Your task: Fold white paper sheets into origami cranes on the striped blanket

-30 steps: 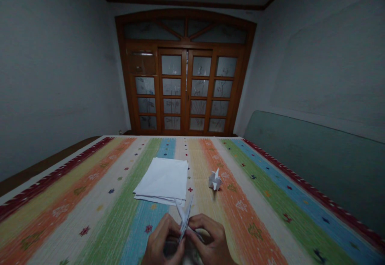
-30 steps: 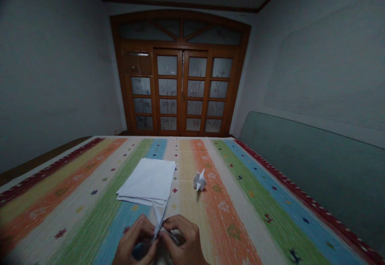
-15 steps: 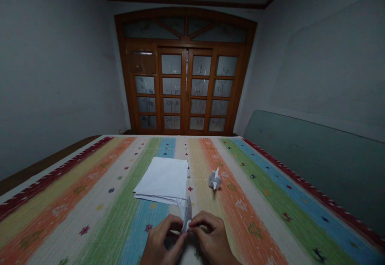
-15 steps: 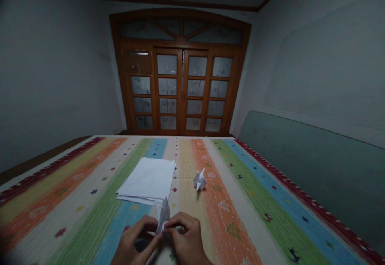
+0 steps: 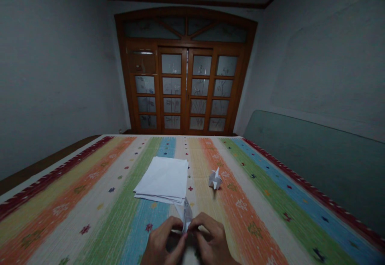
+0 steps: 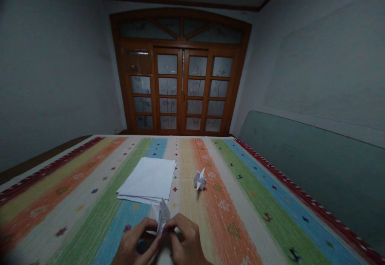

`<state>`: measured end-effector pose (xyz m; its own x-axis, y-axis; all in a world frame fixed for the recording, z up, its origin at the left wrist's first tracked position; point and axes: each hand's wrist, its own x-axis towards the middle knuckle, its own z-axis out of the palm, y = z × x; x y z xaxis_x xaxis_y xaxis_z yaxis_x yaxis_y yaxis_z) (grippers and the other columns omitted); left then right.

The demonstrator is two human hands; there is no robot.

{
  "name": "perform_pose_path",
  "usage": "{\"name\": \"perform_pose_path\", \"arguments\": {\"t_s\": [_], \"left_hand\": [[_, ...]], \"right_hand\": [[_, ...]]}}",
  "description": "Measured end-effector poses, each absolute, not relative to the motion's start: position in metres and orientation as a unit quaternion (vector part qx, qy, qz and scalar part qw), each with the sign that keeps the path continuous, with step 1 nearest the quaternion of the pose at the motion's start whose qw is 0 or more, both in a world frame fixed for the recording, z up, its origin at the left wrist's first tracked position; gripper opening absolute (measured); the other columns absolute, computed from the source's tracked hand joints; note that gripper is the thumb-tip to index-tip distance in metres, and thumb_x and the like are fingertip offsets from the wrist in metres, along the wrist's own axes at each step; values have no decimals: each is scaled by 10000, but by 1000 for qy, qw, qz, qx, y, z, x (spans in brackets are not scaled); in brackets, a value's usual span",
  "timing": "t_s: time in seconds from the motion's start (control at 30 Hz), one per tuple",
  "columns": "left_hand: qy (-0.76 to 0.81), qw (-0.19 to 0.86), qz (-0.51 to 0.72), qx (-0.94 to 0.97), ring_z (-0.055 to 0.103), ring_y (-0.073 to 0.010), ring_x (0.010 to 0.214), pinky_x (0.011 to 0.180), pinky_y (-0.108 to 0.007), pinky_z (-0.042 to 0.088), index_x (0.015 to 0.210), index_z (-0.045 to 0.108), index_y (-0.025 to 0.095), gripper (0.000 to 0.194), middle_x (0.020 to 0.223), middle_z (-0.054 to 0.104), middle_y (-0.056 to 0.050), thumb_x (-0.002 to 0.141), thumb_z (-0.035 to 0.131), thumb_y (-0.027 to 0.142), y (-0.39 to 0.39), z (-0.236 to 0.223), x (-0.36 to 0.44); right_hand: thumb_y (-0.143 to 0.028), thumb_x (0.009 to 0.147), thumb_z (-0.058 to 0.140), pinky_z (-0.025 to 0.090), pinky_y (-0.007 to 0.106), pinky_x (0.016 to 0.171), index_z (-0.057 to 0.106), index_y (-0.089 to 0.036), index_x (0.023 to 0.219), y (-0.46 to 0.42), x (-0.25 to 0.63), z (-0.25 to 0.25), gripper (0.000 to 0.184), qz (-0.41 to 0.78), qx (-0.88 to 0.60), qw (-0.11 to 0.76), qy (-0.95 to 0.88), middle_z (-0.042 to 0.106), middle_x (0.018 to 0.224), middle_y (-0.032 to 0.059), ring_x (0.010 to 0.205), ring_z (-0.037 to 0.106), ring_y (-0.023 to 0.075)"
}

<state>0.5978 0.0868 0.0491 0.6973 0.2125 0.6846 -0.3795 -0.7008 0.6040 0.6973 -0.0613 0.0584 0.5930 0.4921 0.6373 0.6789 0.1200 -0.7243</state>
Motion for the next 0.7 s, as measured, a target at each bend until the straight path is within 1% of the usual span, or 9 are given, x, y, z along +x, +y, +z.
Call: {"name": "perform_pose_path", "arguments": {"t_s": [0.1,0.17,0.3,0.33,0.4,0.47,0.53,0.6,0.7], "left_hand": [[-37,391,371,842,767,-177,669,639,-227,628,930,649,237,53,790,759,0,911,629,191,85,60,595],[-28,407,356,841,777,-177,699,658,-224,634,941,653,238,55,818,773,-1,915,639,192,84,68,594],[-1,452,335,826,786,-183,762,689,-232,648,987,668,242,53,876,789,-11,935,659,246,85,72,594],[7,465,330,821,787,-190,779,690,-240,653,1006,670,241,76,891,791,-17,935,669,269,86,71,594],[21,490,318,811,787,-205,813,700,-260,660,1050,668,238,137,922,793,-31,933,682,309,87,68,594],[35,507,306,805,786,-215,848,745,-287,660,1089,665,239,175,956,794,-41,937,681,326,89,65,595],[47,518,298,800,786,-221,858,787,-309,653,1099,664,240,190,971,796,-46,937,681,337,90,64,596],[54,531,294,793,786,-227,836,792,-319,647,1082,667,235,203,960,802,-51,925,693,361,91,64,597],[72,553,294,776,779,-228,774,766,-317,640,1047,674,224,230,908,805,-49,905,713,400,92,67,599]], "right_hand": [[-72,789,537,490,227,587,692,-200,765,-61,697,58,203,-102,-648,588,-474,694,686,24,619,667,168],[-87,821,553,495,232,608,690,-201,799,-60,697,58,180,-92,-653,588,-468,697,721,27,653,671,172],[-211,876,653,525,266,718,689,-205,898,-59,699,56,42,-54,-670,612,-416,711,829,45,781,681,203],[-257,875,681,528,273,735,687,-206,922,-59,700,56,70,-49,-671,624,-398,708,857,50,802,677,209],[-360,879,709,538,286,761,678,-205,990,-59,703,56,193,-26,-665,652,-363,703,931,67,848,677,221],[-486,902,677,553,299,751,655,-206,1077,-59,705,57,331,29,-643,689,-333,701,984,83,860,687,230],[-576,928,612,567,322,745,622,-212,1151,-58,707,60,426,110,-607,722,-314,707,975,87,843,699,236],[-601,906,634,572,353,782,603,-224,1191,-57,707,62,473,177,-577,736,-307,714,949,79,855,708,248],[-560,821,757,560,382,855,583,-238,1241,-56,708,61,557,214,-555,735,-327,714,1022,96,986,703,282]]}}
